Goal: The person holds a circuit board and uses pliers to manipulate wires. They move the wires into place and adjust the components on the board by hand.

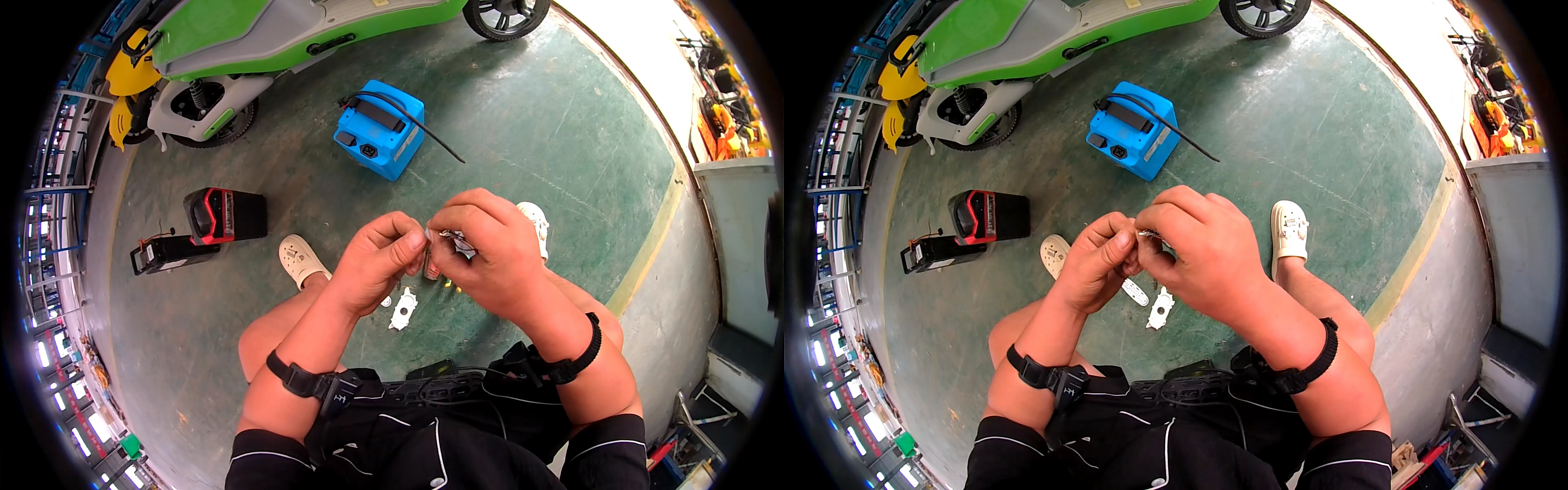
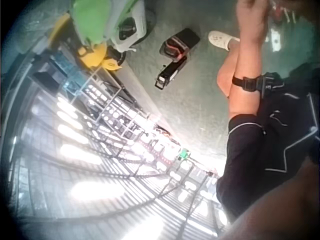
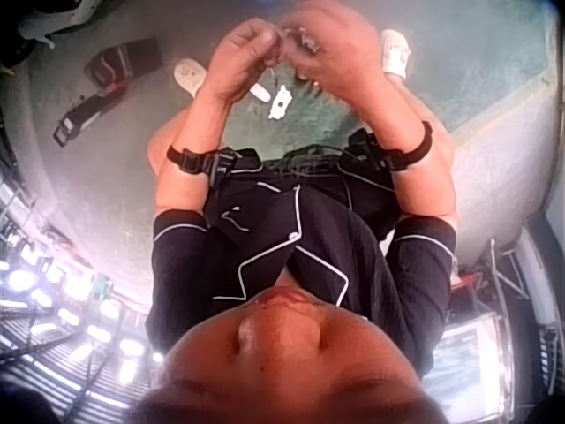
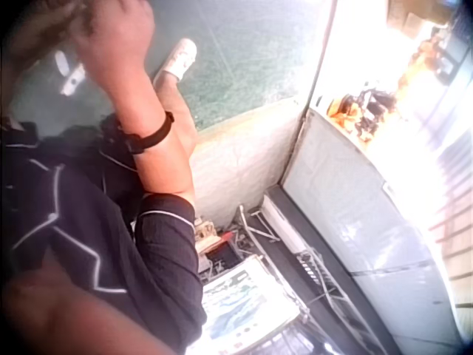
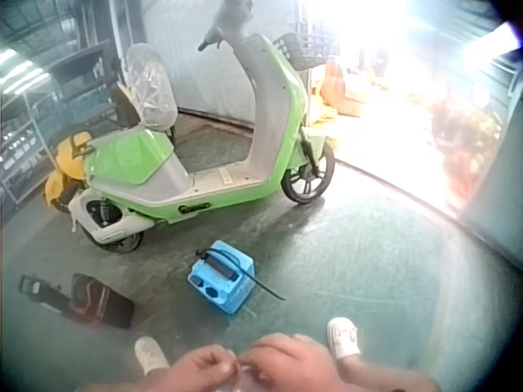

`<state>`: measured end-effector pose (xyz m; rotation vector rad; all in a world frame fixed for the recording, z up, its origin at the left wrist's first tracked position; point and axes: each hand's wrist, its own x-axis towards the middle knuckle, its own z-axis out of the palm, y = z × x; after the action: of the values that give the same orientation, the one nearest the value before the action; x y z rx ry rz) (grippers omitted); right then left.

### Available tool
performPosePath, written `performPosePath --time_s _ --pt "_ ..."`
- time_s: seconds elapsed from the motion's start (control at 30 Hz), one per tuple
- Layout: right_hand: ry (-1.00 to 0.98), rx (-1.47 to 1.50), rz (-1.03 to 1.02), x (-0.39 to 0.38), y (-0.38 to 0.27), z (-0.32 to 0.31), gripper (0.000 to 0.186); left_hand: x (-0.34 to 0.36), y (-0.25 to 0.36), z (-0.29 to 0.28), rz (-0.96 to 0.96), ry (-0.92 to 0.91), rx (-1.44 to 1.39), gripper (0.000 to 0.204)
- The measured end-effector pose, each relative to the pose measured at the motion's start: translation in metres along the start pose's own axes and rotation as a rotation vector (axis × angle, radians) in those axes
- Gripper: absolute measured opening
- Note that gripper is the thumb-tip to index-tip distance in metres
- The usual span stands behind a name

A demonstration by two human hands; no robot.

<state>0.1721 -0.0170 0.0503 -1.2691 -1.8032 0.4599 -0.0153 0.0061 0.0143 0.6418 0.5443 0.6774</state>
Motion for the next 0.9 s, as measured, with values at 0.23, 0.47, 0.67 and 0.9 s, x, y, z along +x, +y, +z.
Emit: performPosePath --time_s 0.23,0.47,0.67,0.9 --pt "-0.027 0.191 0.128 0.0007 -0.0024 -0.0011 0.017 -0.002 -0.0038 -0.0079 -0.003 0.019 -0.039 0.021" --pt "-0.057 0.228 0.094 0.0008 -0.0033 -0.002 0.018 -0.0033 -0.0047 -0.0072 0.012 0.0 -0.02 0.025" --pt "-0.08 0.191 0.053 0.0009 -0.0026 -0.0035 0.02 -0.0028 -0.0034 -0.0075 0.005 -0.042 0.002 0.025" --pt "-0.073 0.206 0.067 0.0022 -0.0019 -0.0054 0.02 -0.0031 -0.0038 -0.0037 0.009 0.06 -0.002 0.02"
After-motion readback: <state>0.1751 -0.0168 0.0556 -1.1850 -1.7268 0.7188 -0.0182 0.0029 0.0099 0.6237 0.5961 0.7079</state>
